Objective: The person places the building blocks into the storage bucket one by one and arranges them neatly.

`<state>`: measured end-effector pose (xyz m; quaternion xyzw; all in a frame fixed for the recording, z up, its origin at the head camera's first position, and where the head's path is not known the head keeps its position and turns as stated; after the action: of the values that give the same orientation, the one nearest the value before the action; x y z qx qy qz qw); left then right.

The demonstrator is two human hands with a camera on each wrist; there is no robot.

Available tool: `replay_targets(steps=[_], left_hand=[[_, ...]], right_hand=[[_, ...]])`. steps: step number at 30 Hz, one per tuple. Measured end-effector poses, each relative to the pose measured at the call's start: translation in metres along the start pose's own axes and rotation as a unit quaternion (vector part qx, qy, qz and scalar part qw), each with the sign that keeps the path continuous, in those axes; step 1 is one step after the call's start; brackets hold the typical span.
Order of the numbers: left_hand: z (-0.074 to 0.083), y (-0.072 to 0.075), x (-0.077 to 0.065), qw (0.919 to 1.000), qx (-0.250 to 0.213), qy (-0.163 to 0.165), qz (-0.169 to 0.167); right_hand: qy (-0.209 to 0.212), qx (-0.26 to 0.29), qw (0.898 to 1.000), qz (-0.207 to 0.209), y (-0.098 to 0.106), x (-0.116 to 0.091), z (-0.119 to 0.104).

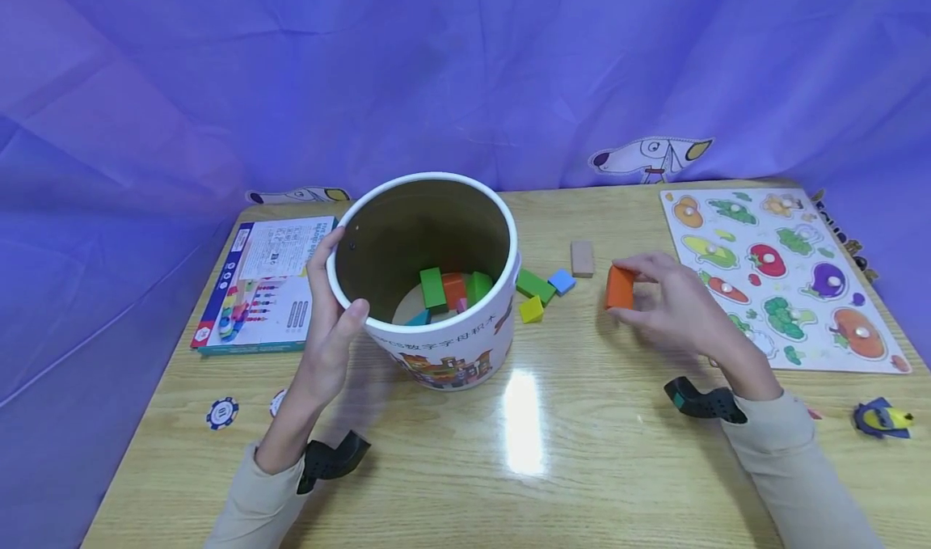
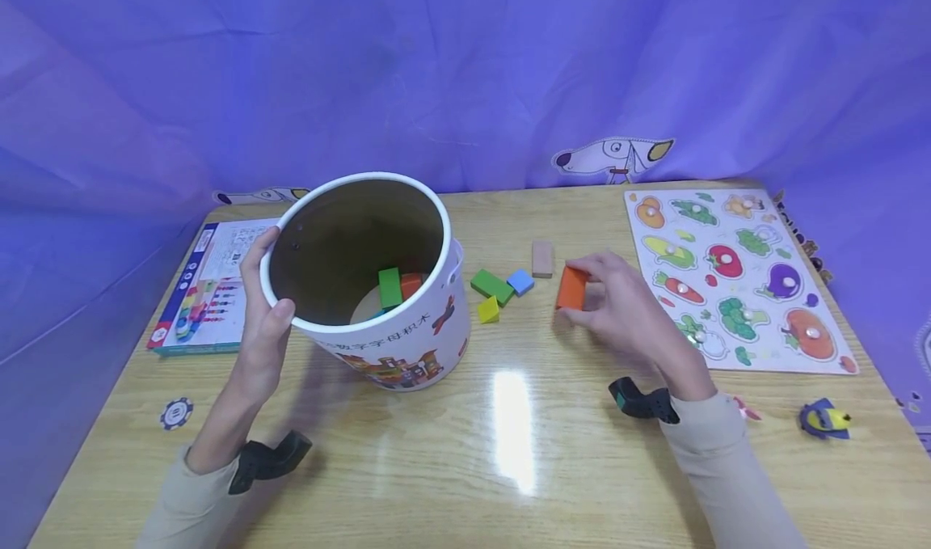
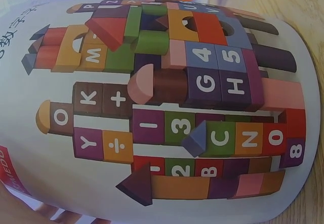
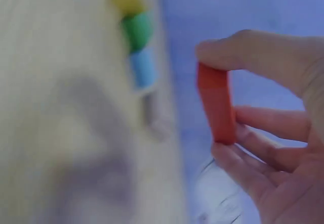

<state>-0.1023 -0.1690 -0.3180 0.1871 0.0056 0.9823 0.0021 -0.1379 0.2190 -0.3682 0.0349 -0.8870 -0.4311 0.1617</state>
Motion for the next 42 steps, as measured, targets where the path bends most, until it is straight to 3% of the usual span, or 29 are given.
replay_targets(steps=[5,9,13,19,27,42], left_hand=[[0.0,0.0,0.0,1.0,-0.004,0.0,0.0],[0.0,0.0,0.0,1.0,-0.006,0.002,0.0],[0.0,0.0,0.0,1.0,-0.009,0.002,-0.001],[0.0,0.0,0.001,1.0,-0.004,0.005,-0.003],[0.0,0.002,0.0,0.9999,0.009,0.011,-0.003],[0.0,0.002,0.0,1.0,-0.005,0.002,-0.005]], right_hand=[[0.057,0.034,0.994,0.084,0.023,0.02,-0.048],[0.12,0.099,0.981,0.115,0.041,0.034,-0.097],[0.185,0.16,0.964,0.107,0.049,0.044,-0.143],[0.272,0.188,0.942,0.051,0.039,0.057,-0.191],[0.3,0.184,0.936,0.011,0.02,0.063,-0.209],[0.29,0.183,0.939,0.003,0.012,0.068,-0.199]])
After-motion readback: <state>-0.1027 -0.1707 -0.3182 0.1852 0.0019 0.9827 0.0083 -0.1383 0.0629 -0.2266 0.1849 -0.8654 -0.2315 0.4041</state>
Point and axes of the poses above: each hand's wrist, its own x-axis towards the middle knuckle, its own y-axis out of the back of the hand, z = x × y, the point moved 3 cm from there along x, towards the middle knuckle, and after that the axes turned 7 degrees about z, right-handed, at the moved point
